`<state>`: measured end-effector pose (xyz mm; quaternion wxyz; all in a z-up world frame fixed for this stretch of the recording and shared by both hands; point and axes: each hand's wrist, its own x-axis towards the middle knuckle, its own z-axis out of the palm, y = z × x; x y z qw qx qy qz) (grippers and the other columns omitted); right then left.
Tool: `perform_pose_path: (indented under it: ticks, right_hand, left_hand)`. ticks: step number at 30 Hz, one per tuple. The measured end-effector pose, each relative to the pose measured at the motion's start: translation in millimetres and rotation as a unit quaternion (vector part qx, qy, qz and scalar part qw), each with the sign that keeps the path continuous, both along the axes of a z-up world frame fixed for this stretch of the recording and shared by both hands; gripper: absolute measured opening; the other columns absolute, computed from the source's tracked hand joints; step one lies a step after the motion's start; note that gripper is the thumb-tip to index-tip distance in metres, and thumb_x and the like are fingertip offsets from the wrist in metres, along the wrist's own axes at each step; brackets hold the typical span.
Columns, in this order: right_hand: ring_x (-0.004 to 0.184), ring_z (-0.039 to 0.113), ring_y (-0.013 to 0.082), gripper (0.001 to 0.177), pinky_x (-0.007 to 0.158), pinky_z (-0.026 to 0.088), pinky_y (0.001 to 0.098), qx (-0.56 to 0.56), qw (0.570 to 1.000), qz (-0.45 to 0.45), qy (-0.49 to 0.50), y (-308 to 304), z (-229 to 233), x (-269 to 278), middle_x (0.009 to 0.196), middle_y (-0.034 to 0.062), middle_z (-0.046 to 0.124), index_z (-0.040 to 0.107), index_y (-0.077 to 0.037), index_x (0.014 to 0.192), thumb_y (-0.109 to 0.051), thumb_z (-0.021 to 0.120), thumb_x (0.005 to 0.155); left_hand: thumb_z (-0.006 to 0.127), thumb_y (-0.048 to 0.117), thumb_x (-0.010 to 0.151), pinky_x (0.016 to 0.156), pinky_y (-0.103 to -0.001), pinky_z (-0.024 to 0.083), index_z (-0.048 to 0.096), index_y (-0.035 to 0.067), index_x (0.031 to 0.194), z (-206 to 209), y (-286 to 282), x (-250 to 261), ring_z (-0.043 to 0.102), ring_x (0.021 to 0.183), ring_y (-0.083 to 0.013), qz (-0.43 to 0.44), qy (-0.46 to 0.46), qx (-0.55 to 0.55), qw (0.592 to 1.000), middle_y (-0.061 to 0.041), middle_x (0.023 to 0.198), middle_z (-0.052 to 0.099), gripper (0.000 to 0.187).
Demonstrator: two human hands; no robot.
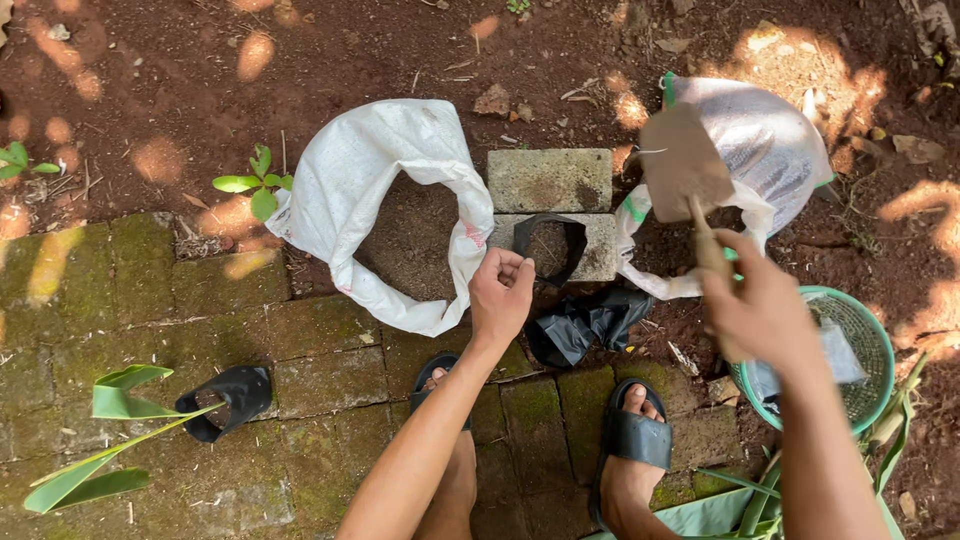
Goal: The person prepares a small black plastic planter bag by folding the rim and then fills it with soil from a white bag using a hand trowel.
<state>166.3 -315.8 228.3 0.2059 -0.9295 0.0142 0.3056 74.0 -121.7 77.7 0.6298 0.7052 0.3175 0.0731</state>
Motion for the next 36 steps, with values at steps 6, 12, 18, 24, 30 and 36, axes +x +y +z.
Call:
perform_pose_path:
  ticks: [6,12,18,24,30,36]
  right_hand:
    - [0.082,0.061,0.0512,0.05,0.068,0.05,0.0607,0.002,0.965,0.072,-0.252,0.1,-80.6,-3.2,0.089,0.0344,0.057,0.046,0.011,0.129,-0.016,0.049,0.088]
    - [0.091,0.058,0.0512,0.046,0.079,0.044,0.0588,0.073,0.978,-0.074,-0.183,-30.2,-76.7,-15.1,0.093,0.031,0.062,0.055,-0.003,0.124,-0.028,0.051,0.086]
    - [0.038,0.057,0.0292,0.044,0.037,0.053,0.0412,0.284,0.938,-0.159,0.119,-68.4,-54.8,-39.8,0.051,0.0201,0.056,0.047,0.011,0.126,-0.015,0.038,0.091]
    - [0.046,0.066,0.0304,0.043,0.05,0.054,0.0434,0.146,0.966,-0.131,0.171,-76.2,-71.7,-40.1,0.055,0.023,0.064,0.052,0.005,0.127,-0.016,0.039,0.091]
    - [0.045,0.064,0.0285,0.042,0.05,0.054,0.0425,0.188,0.963,-0.152,0.124,-56.9,-115.2,-11.6,0.052,0.0188,0.061,0.064,0.006,0.108,-0.028,0.044,0.094]
    - [0.096,0.06,0.0479,0.054,0.083,0.047,0.0578,0.139,0.978,-0.15,0.043,-41.7,-162.2,-5.0,0.089,0.0304,0.065,0.054,0.002,0.129,-0.038,0.041,0.094]
  left_hand:
    - [0.059,0.014,0.083,0.051,-0.029,0.045,0.059,0.004,0.08,-12.0,2.3,-0.1,0.051,0.054,-0.0092,0.001,-0.035,-0.003,0.999,-0.006,0.06,0.057,0.01]
    - [0.06,0.013,0.082,0.051,-0.027,0.044,0.059,0.005,0.078,-7.2,-1.7,3.5,0.049,0.053,-0.0093,0.006,-0.03,0.011,0.999,-0.005,0.06,0.057,0.009]
    - [0.059,0.011,0.083,0.051,-0.025,0.041,0.058,0.006,0.076,-16.6,-0.9,4.0,0.044,0.053,-0.0068,0.005,-0.038,0.013,0.999,-0.003,0.058,0.053,0.009]
    - [0.056,0.017,0.088,0.058,-0.034,0.044,0.052,0.001,0.096,1.0,0.1,5.1,0.044,0.063,-0.0109,-0.011,0.01,0.0,1.0,-0.009,0.077,0.052,0.019]
    - [0.066,0.021,0.082,0.055,-0.027,0.045,0.061,0.004,0.089,-11.7,-0.4,15.8,0.052,0.059,-0.0079,0.035,0.034,0.048,0.998,-0.004,0.078,0.056,0.019]
    - [0.067,0.013,0.078,0.05,-0.025,0.043,0.066,0.003,0.08,-20.4,-4.7,16.7,0.05,0.053,-0.0063,0.08,-0.008,0.06,0.995,-0.006,0.065,0.061,0.01]
